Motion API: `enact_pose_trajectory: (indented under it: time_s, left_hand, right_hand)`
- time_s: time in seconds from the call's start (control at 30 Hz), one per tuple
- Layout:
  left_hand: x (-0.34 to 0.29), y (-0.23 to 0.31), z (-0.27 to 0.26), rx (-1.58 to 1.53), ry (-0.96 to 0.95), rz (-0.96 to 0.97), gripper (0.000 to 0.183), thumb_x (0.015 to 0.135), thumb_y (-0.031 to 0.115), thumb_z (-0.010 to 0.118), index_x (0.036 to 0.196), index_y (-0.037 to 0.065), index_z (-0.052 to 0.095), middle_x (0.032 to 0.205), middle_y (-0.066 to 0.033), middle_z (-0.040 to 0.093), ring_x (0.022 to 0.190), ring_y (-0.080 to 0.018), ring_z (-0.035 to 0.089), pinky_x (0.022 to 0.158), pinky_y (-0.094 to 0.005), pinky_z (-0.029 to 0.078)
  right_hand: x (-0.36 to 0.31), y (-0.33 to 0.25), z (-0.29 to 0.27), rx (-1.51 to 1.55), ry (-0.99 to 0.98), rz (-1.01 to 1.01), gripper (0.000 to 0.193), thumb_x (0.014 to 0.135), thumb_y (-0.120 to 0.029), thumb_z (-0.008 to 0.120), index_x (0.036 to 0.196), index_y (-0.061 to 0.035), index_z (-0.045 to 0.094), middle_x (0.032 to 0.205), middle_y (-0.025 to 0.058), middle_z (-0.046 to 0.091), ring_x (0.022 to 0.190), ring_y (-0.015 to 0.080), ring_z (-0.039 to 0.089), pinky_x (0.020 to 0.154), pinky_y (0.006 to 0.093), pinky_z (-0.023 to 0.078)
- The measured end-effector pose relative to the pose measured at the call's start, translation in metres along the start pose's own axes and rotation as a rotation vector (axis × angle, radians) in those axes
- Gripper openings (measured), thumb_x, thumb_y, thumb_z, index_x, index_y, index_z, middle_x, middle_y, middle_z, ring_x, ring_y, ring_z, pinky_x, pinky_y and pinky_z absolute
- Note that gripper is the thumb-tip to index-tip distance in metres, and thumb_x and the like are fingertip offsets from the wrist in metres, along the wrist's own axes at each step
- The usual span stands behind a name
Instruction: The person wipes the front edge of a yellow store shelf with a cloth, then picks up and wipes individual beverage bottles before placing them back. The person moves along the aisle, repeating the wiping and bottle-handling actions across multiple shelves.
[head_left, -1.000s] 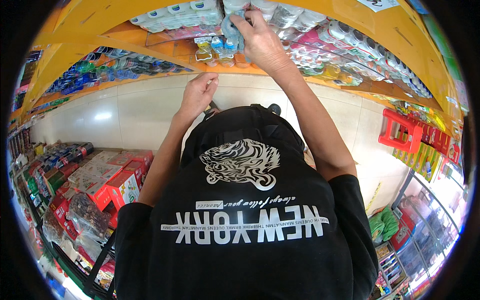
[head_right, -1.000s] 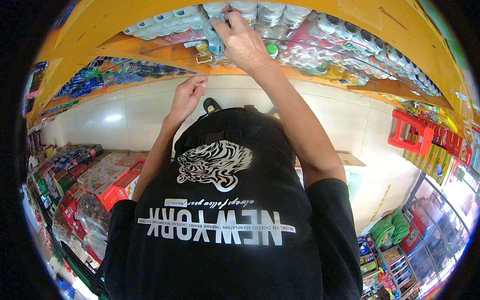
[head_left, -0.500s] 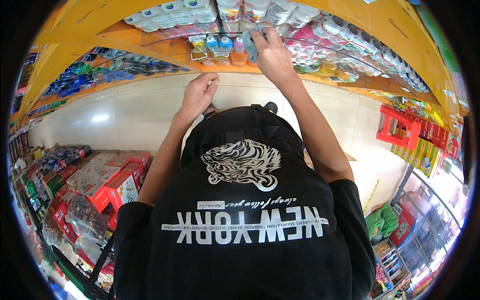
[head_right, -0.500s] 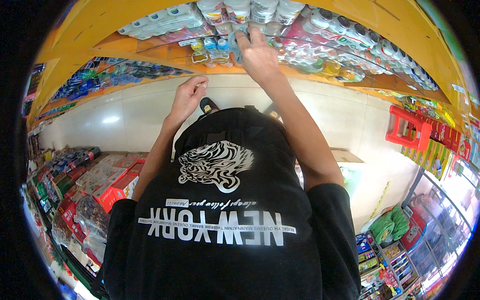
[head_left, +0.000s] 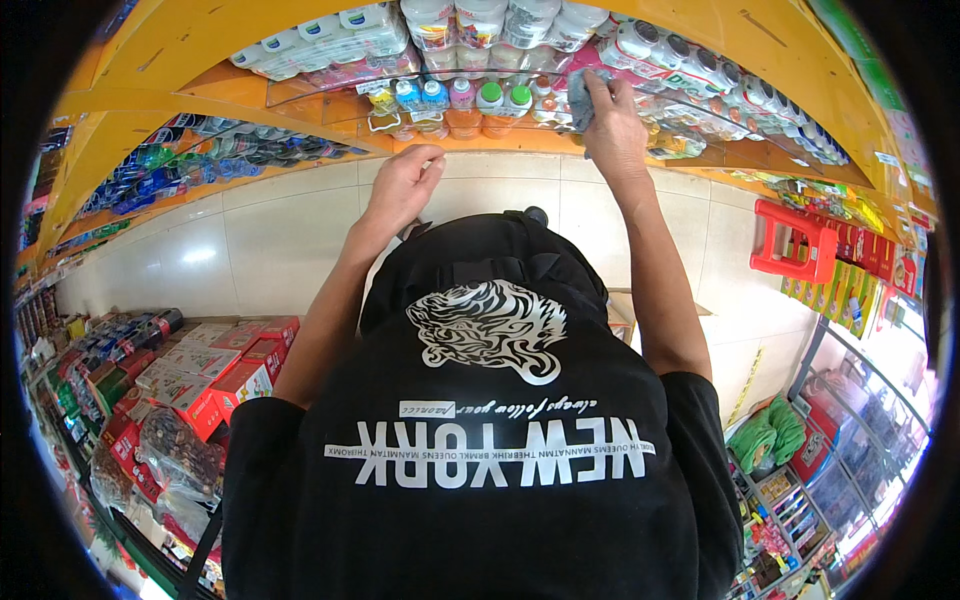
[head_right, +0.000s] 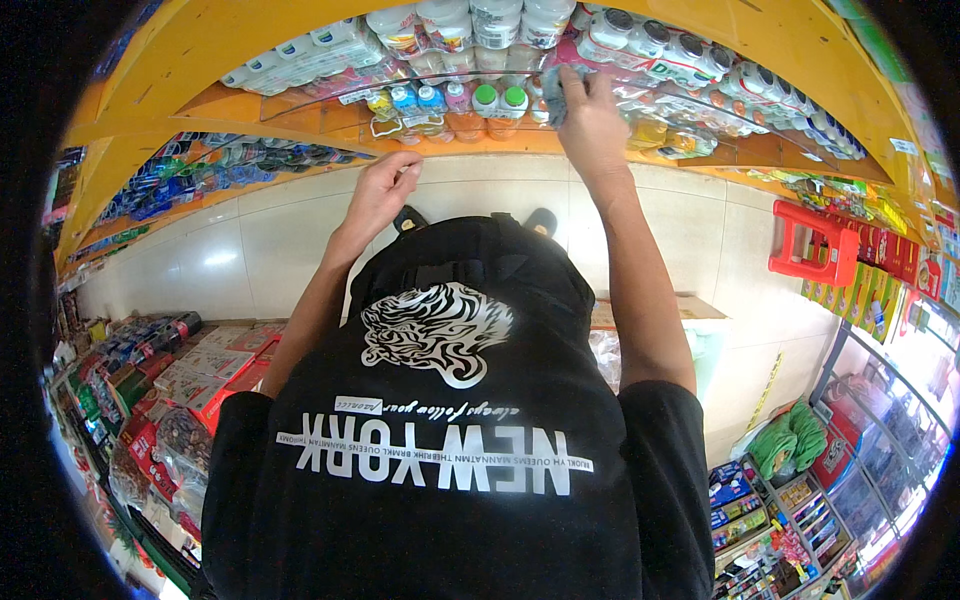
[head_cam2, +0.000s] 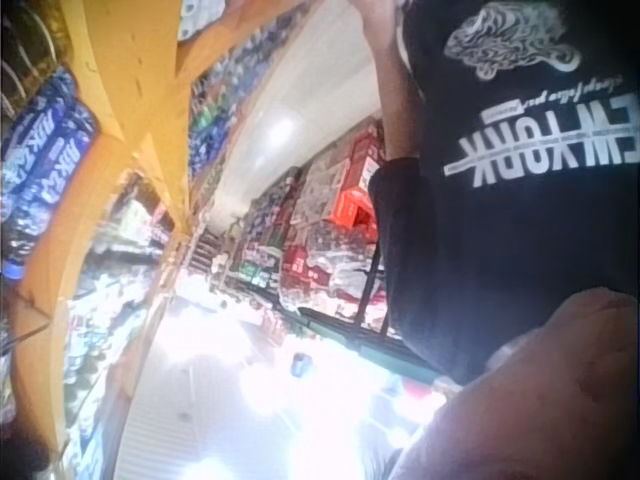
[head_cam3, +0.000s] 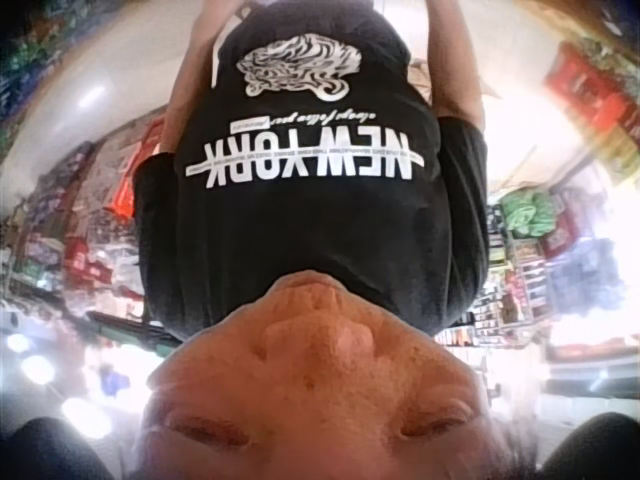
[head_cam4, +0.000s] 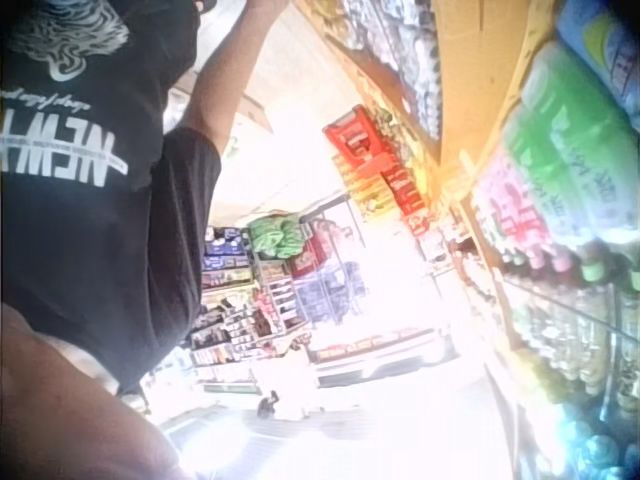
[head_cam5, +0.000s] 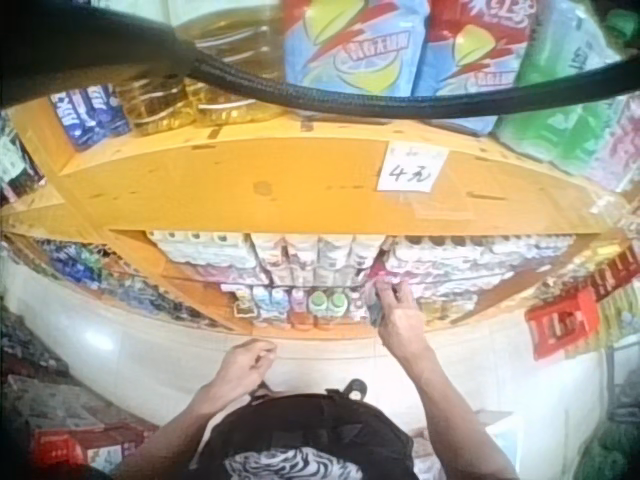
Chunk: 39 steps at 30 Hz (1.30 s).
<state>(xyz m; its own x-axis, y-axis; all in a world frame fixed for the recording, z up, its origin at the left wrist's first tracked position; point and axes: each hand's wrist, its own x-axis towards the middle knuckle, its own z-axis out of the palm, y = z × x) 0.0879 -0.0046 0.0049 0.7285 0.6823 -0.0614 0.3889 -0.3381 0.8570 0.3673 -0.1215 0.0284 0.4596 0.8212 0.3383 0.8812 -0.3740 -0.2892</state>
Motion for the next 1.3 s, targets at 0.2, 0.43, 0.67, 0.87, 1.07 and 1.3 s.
enact_pose_trajectory:
  time_s: [0.2, 0.43, 0.67, 0.87, 1.07, 1.3]
  left_hand:
    - [0.0, 0.003, -0.002, 0.053, -0.031, -0.008, 0.021, 0.09, 0.017, 0.06, 0.102, 0.001, 0.063, 0.092, -0.0149, 0.066, 0.076, -0.0292, 0.063, 0.068, -0.0358, 0.049]
    - [-0.005, -0.003, -0.004, 0.012, 0.004, -0.023, 0.02, 0.089, 0.017, 0.061, 0.102, 0.002, 0.063, 0.09, -0.0159, 0.065, 0.07, -0.0292, 0.062, 0.065, -0.037, 0.049]
    - [0.0, 0.003, -0.002, 0.043, 0.039, 0.005, 0.018, 0.089, 0.018, 0.061, 0.101, 0.004, 0.064, 0.088, -0.0157, 0.065, 0.07, -0.0301, 0.063, 0.063, -0.0384, 0.049]
    - [0.004, 0.015, -0.001, 0.059, 0.011, 0.017, 0.013, 0.088, 0.016, 0.059, 0.097, 0.007, 0.062, 0.087, -0.0142, 0.063, 0.075, -0.0329, 0.062, 0.067, -0.0402, 0.05]
    - [0.007, 0.021, 0.002, 0.169, 0.083, 0.196, 0.017, 0.089, 0.017, 0.058, 0.1, 0.005, 0.062, 0.09, -0.0159, 0.064, 0.079, -0.036, 0.062, 0.068, -0.044, 0.05]
    - [0.007, 0.072, -0.008, 0.063, 0.132, 0.21, 0.016, 0.089, 0.021, 0.056, 0.095, 0.007, 0.06, 0.084, -0.0156, 0.062, 0.08, -0.0377, 0.062, 0.07, -0.0461, 0.049]
  right_hand:
    - [-0.003, 0.001, 0.002, -0.014, 0.016, 0.042, 0.051, 0.075, -0.003, 0.061, 0.126, -0.0068, 0.057, 0.104, 0.015, 0.057, 0.083, 0.0356, 0.062, 0.066, 0.0435, 0.053]
    - [0.009, -0.043, 0.019, 0.067, -0.037, -0.064, 0.054, 0.071, 0.002, 0.056, 0.125, -0.0008, 0.054, 0.103, 0.0197, 0.058, 0.081, 0.0387, 0.064, 0.069, 0.0446, 0.054]
    - [0.025, -0.099, 0.036, 0.035, -0.138, -0.271, 0.038, 0.075, -0.003, 0.057, 0.112, 0.0061, 0.054, 0.1, 0.0199, 0.057, 0.081, 0.0349, 0.065, 0.063, 0.0411, 0.056]
    - [0.033, -0.104, 0.031, 0.13, -0.226, -0.263, 0.041, 0.074, -0.006, 0.062, 0.114, 0.0021, 0.054, 0.105, 0.0199, 0.056, 0.087, 0.0368, 0.065, 0.067, 0.0435, 0.055]
    - [0.028, -0.083, 0.021, 0.153, -0.245, -0.199, 0.061, 0.07, -0.014, 0.073, 0.126, -0.0008, 0.053, 0.109, 0.0208, 0.058, 0.094, 0.0384, 0.063, 0.077, 0.0435, 0.054]
    - [0.028, -0.101, 0.013, 0.234, -0.369, -0.233, 0.054, 0.075, -0.001, 0.057, 0.129, -0.0033, 0.052, 0.111, 0.0223, 0.056, 0.093, 0.0417, 0.061, 0.079, 0.0464, 0.05]
